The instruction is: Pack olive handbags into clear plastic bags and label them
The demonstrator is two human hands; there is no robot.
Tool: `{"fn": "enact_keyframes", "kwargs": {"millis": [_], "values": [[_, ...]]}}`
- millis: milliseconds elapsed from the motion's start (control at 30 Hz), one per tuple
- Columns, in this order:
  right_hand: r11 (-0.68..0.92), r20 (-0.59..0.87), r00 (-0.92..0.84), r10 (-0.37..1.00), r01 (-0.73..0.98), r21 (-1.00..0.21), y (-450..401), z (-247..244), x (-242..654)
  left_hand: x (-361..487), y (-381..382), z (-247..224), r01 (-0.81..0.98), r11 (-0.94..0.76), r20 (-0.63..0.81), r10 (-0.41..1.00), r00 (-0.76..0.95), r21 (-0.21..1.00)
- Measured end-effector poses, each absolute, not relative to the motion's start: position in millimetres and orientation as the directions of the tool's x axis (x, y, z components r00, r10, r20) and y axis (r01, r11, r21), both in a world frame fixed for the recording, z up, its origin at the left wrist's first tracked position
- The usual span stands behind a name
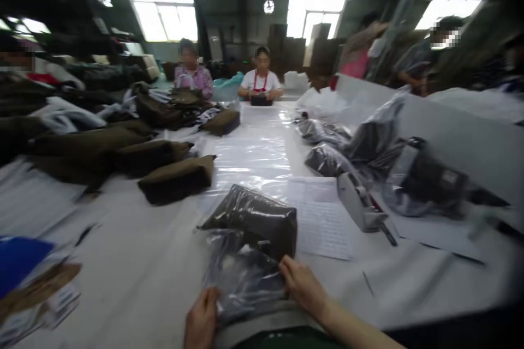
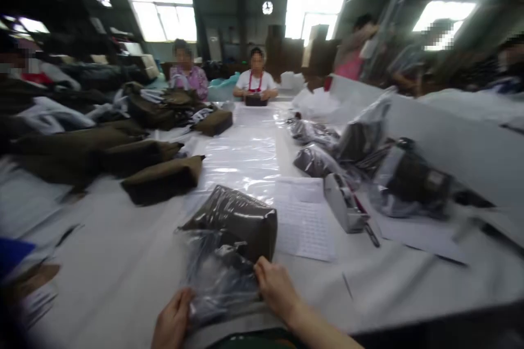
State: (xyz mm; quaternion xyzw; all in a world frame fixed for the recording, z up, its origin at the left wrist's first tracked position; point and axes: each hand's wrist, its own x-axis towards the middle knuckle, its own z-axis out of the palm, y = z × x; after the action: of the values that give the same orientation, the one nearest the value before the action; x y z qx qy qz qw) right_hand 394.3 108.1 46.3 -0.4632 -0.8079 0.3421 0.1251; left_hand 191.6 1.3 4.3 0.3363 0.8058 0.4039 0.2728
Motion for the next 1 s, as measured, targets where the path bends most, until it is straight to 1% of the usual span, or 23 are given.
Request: {"fn": "enact_keyframes", "kwargs": {"millis": [67, 167, 233, 333, 400, 467, 533, 600, 633, 667, 700, 733, 767, 800, 833, 867, 900, 933, 1000], "values": [[0.303, -0.13, -0.508, 0.852, 0.678, -0.67, 105.9, 46.2, 397.6, 174.6, -13.3, -3.2, 0.263, 0.506, -0.269, 0.751, -0.603, 0.822], [0.367, -0.111, -0.529, 0.841, 0.71, -0.601, 101.3, 55.6, 399.9, 171.4, -17.6, -8.9, 0.176, 0.499, -0.331, 0.76, -0.56, 0.849], [0.457, -0.032, -0.573, 0.819, 0.685, -0.568, 97.6, 61.6, 397.2, 176.0, -17.3, -8.8, 0.122, 0.478, -0.336, 0.755, -0.564, 0.87], [0.614, 0.171, -0.632, 0.755, 0.592, -0.523, 96.8, 64.7, 388.5, 178.8, -19.5, -6.2, 0.02, 0.43, -0.338, 0.738, -0.584, 0.903], [0.654, 0.238, -0.637, 0.733, 0.563, -0.505, 98.9, 64.8, 383.0, 175.3, -22.0, -4.4, -0.014, 0.402, -0.326, 0.72, -0.613, 0.916], [0.601, 0.199, -0.604, 0.772, 0.592, -0.538, 100.0, 64.7, 379.9, 168.8, -25.3, -2.8, -0.015, 0.406, -0.327, 0.714, -0.619, 0.914], [0.498, 0.093, -0.554, 0.827, 0.646, -0.578, 97.8, 63.3, 379.1, 160.5, -30.5, -1.0, 0.011, 0.453, -0.364, 0.732, -0.576, 0.892], [0.414, -0.012, -0.52, 0.854, 0.694, -0.589, 92.4, 58.6, 379.5, 151.9, -38.0, 1.8, 0.067, 0.528, -0.426, 0.748, -0.509, 0.847], [0.391, -0.05, -0.514, 0.856, 0.71, -0.586, 89.2, 54.9, 379.6, 148.3, -42.0, 4.2, 0.113, 0.548, -0.423, 0.746, -0.515, 0.829], [0.377, -0.077, -0.511, 0.856, 0.719, -0.584, 86.0, 50.4, 379.3, 145.9, -45.5, 7.4, 0.177, 0.544, -0.371, 0.741, -0.56, 0.82], [0.364, -0.095, -0.506, 0.857, 0.725, -0.584, 83.2, 45.7, 378.6, 145.2, -47.7, 11.4, 0.266, 0.503, -0.245, 0.735, -0.632, 0.823], [0.35, -0.105, -0.498, 0.861, 0.729, -0.588, 80.8, 41.2, 377.4, 146.4, -47.8, 16.1, 0.396, 0.411, -0.042, 0.736, -0.676, 0.821], [0.337, -0.111, -0.489, 0.865, 0.731, -0.593, 78.9, 37.2, 376.1, 149.8, -45.4, 20.9, 0.561, 0.274, 0.198, 0.744, -0.638, 0.781], [0.328, -0.111, -0.482, 0.869, 0.73, -0.599, 77.5, 34.0, 374.7, 155.2, -39.9, 25.2, 0.722, 0.112, 0.408, 0.761, -0.505, 0.683], [0.326, -0.105, -0.479, 0.872, 0.727, -0.605, 76.6, 31.8, 373.5, 161.9, -31.6, 28.2, 0.836, -0.043, 0.539, 0.783, -0.312, 0.547], [0.332, -0.094, -0.48, 0.872, 0.721, -0.608, 75.9, 30.5, 373.0, 169.1, -21.0, 29.3, 0.899, -0.165, 0.586, 0.802, -0.118, 0.406], [0.341, -0.081, -0.484, 0.871, 0.716, -0.609, 75.6, 30.1, 373.4, 176.0, -8.9, 28.2, 0.928, -0.232, 0.566, 0.824, 0.028, 0.292], [0.351, -0.068, -0.488, 0.87, 0.71, -0.611, 75.6, 30.3, 374.6, 181.6, 3.7, 25.0, 0.948, -0.242, 0.518, 0.849, 0.104, 0.205], [0.394, -0.007, -0.508, 0.862, 0.678, -0.621, 77.2, 32.1, 379.6, 186.8, 26.6, 13.8, 0.981, -0.168, 0.465, 0.879, 0.107, 0.093]]}}
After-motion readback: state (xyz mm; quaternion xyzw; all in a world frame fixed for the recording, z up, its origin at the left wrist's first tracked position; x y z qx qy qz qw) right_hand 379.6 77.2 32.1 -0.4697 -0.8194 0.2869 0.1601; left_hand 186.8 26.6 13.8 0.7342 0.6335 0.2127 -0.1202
